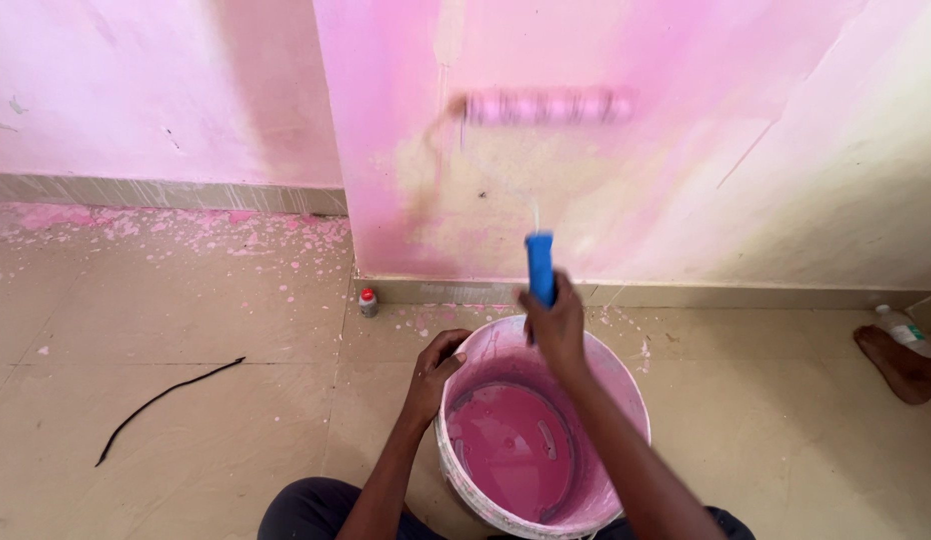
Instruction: The person sits on the floor and uses a paint roller to apply pink paint to a wall. They repeatedly dip the roller into a bucket of paint and roll it onto the wall surface, covering a section near the baseboard.
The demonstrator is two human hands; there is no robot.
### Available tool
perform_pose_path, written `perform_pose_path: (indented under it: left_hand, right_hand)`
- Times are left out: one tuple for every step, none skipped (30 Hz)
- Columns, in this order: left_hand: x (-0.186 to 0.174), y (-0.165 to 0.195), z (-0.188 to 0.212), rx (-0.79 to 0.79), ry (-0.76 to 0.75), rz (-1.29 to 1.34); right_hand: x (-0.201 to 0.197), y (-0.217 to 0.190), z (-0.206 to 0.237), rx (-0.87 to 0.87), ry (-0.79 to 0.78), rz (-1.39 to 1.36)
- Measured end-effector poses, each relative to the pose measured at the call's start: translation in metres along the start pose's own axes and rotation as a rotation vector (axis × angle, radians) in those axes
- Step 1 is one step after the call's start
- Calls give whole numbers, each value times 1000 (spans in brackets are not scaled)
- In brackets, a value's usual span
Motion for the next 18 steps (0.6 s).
perform_pose_path:
  left_hand:
    - [0,-1,-1,-3,2,4]
    - [0,-1,-1,-8,3,6]
    - [-1,-2,-1,-14,5,10]
    - [0,-2,0,-10,5,15]
    - [0,-2,-1,-5,3,17]
    - [-1,-1,-1,3,6,20]
    - [-1,-1,-2,6,6,15]
    - [-1,-1,-2,6,4,10]
    - [-1,-1,-1,1,2,5]
    - [-1,-1,-1,3,0,16]
    - [-1,0,-1,8,-3,28]
    - [0,0,-1,14,-6,40]
    - [0,0,0,10,-4,33]
    - [0,1,0,7,0,26]
    - [-1,1,0,8,4,19]
    - [-1,2,0,9,5,22]
    - [-1,2,0,7,4,24]
    - [-1,2,0,4,2,27]
  right_hand:
    - [1,10,9,2,-23,-15]
    - [1,17,17,4,-46,-31]
    - [1,22,25,8,-69,-47]
    - [1,25,30,34,-94,-101]
    - [-1,26,35,59,-119,-158]
    - [-2,24,37,82,-148,-215]
    - [-4,19,36,84,-186,-277]
    - [-7,13,34,90,-222,-339]
    - [-9,7,31,99,-257,-403]
    - [-6,-6,27,60,-389,-593]
    - [-6,-20,20,16,-522,-783]
    - [-6,-34,16,-31,-655,-971]
    - [-7,-41,10,-48,-698,-1049]
    - [-8,-47,4,-64,-743,-1125]
    - [-8,-53,-2,-82,-791,-1201]
    - [-7,-52,-9,-45,-780,-1212]
    - [-5,-51,-15,-6,-764,-1225]
    - [-2,-48,-19,33,-746,-1237]
Point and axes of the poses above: each hand's wrist, its own z-axis away from the middle knuckle, its own x-axis out of the palm, y = z × x, the point moved 7 cm from there along -z, towards the middle knuckle, and after that the axes turned 4 degrees about x, right-handed, at the moved point
